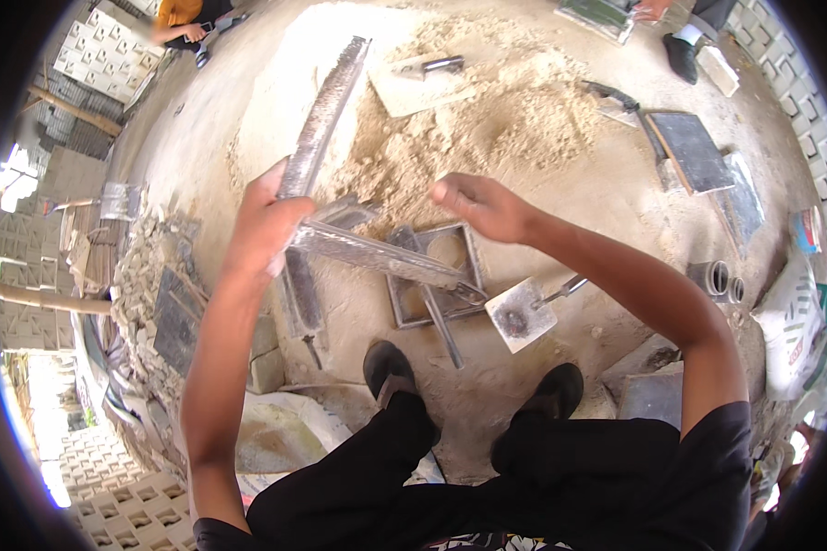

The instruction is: The person assembles a metal mold for building materials, placing different plates and circular inserts into the frame and securing the sides by hand.

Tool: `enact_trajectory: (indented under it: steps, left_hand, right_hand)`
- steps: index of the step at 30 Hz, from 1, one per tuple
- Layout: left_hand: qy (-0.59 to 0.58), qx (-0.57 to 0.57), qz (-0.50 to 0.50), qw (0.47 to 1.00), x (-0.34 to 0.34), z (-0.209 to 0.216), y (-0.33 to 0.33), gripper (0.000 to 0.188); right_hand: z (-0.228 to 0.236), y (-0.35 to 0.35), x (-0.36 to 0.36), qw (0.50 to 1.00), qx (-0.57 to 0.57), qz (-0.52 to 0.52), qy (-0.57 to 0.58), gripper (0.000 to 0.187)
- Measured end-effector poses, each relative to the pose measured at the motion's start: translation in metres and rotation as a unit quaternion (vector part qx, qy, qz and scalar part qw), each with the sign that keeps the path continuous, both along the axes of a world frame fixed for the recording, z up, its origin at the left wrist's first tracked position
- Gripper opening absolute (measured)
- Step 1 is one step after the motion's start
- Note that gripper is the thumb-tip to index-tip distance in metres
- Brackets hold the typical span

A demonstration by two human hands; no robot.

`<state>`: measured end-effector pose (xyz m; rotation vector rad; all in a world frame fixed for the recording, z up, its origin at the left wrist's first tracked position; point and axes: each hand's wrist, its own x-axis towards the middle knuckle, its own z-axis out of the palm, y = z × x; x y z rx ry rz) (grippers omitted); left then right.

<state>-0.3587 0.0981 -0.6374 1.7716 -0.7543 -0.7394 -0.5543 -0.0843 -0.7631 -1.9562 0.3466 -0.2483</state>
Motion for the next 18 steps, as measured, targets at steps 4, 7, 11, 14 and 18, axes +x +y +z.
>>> enact_trajectory:
  steps: [4, 7, 11, 14, 18]
  left_hand:
    - [0.095, -0.053, -0.063, 0.992, -0.015, -0.026, -0.054, 0.045]
    - [0.127, -0.036, -0.070, 0.989, -0.036, -0.040, -0.090, 0.041]
    - [0.188, -0.071, -0.085, 0.976, -0.058, -0.096, -0.140, 0.028]
    - [0.279, -0.011, -0.041, 0.959, -0.094, -0.134, -0.163, 0.041]
    - [0.288, 0.077, 0.019, 0.954, -0.149, -0.179, -0.186, 0.031]
  right_hand:
    - [0.035, 0.026, -0.035, 0.988, -0.151, 0.037, -0.017, 0.054]
    - [0.032, 0.010, -0.064, 0.974, -0.218, -0.005, 0.059, 0.043]
    - [0.033, -0.022, -0.102, 0.913, -0.341, -0.059, 0.217, 0.032]
    - [0.019, -0.061, -0.131, 0.880, -0.380, -0.060, 0.278, 0.030]
    - [-0.003, -0.095, -0.169, 0.831, -0.425, -0.028, 0.358, 0.029]
